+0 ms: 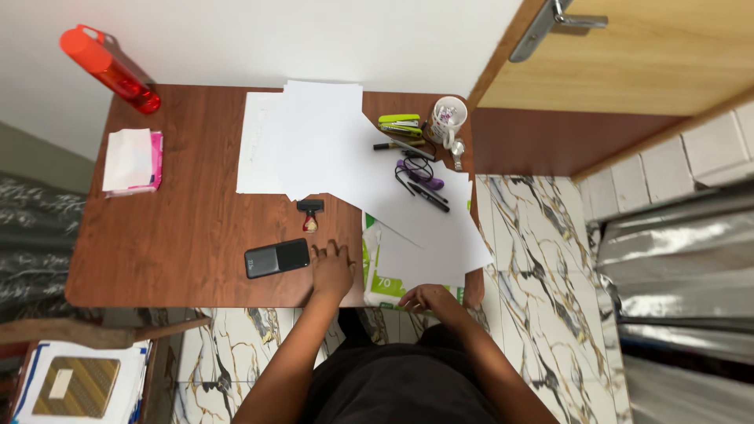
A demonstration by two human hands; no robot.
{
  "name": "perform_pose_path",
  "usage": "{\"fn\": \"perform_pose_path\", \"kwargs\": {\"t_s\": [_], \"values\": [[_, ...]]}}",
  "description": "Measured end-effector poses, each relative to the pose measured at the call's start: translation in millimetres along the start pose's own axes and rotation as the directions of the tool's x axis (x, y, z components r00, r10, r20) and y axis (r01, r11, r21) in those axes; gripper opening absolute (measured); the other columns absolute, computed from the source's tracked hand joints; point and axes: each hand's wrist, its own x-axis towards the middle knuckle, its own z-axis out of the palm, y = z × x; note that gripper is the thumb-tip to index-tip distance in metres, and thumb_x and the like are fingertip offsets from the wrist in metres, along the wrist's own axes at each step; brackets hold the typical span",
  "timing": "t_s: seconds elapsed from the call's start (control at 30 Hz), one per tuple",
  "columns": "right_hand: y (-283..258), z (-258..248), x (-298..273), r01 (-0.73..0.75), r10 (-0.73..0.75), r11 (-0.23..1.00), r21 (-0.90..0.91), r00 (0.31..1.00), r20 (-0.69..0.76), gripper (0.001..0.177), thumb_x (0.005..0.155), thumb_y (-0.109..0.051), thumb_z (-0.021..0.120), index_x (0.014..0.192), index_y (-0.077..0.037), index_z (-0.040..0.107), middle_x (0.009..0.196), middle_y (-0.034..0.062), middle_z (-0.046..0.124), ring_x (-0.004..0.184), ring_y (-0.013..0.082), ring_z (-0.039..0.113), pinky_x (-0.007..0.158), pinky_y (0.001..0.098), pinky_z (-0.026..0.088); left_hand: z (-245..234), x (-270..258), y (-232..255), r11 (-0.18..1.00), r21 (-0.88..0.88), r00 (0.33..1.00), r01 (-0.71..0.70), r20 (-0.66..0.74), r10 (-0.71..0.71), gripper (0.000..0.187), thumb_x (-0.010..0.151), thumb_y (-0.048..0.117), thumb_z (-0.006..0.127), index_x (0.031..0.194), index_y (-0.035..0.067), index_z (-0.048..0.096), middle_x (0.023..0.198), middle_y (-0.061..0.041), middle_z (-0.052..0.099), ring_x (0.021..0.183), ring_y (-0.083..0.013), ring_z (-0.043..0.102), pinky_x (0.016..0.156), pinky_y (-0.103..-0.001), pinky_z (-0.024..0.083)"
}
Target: The person organizes papers on a desk by moving a stack of papers from a chair to the desk, flipping through a drawing, and handling a stamp and a small box.
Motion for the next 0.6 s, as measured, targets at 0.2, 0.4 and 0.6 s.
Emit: {"fn": "perform_pose_path", "kwargs": {"t_s": [0.2,0.4,0.6], "values": [[-11,-65,-14,-0.051,0.049,0.998,-0.025,0.997,-0.059,0.026,0.095,-0.011,0.040,0.081,-0.005,0.062,0.107,0.0109,0.078,0.087,0.0194,0.068,0.086,0.0334,0.057,16,6,22,0.986,0.080,0.986,0.149,-0.088,-0.142,0.062,0.096,0.043,0.054,0.151,0.014,0.044,0.152,-0.014,0.044,0.133,-0.0437,0.045,0.116,-0.060,0.018],[-21,-161,-50,-0.157,0.157,0.975,-0.155,0.987,-0.013,0.017,0.098,-0.010,0.052,0.096,-0.004,0.068,0.110,0.0122,0.077,0.087,0.0195,0.065,0.082,0.0356,0.053,-14,-9,82,0.775,-0.364,0.834,0.517,0.012,-0.551,0.067,0.100,0.049,0.048,0.156,0.014,0.038,0.157,-0.014,0.041,0.145,-0.0347,0.041,0.126,-0.066,0.003],[-33,-236,-60,-0.153,0.169,0.922,-0.356,0.985,0.015,0.032,0.102,-0.022,0.042,0.108,-0.010,0.070,0.118,0.0037,0.076,0.101,0.0175,0.074,0.089,0.0321,0.057,-25,-23,206,0.857,-0.404,0.871,0.319,-0.232,-0.434,0.064,0.094,0.045,0.056,0.149,0.016,0.044,0.163,-0.013,0.032,0.151,-0.0319,0.033,0.119,-0.065,0.009]]}}
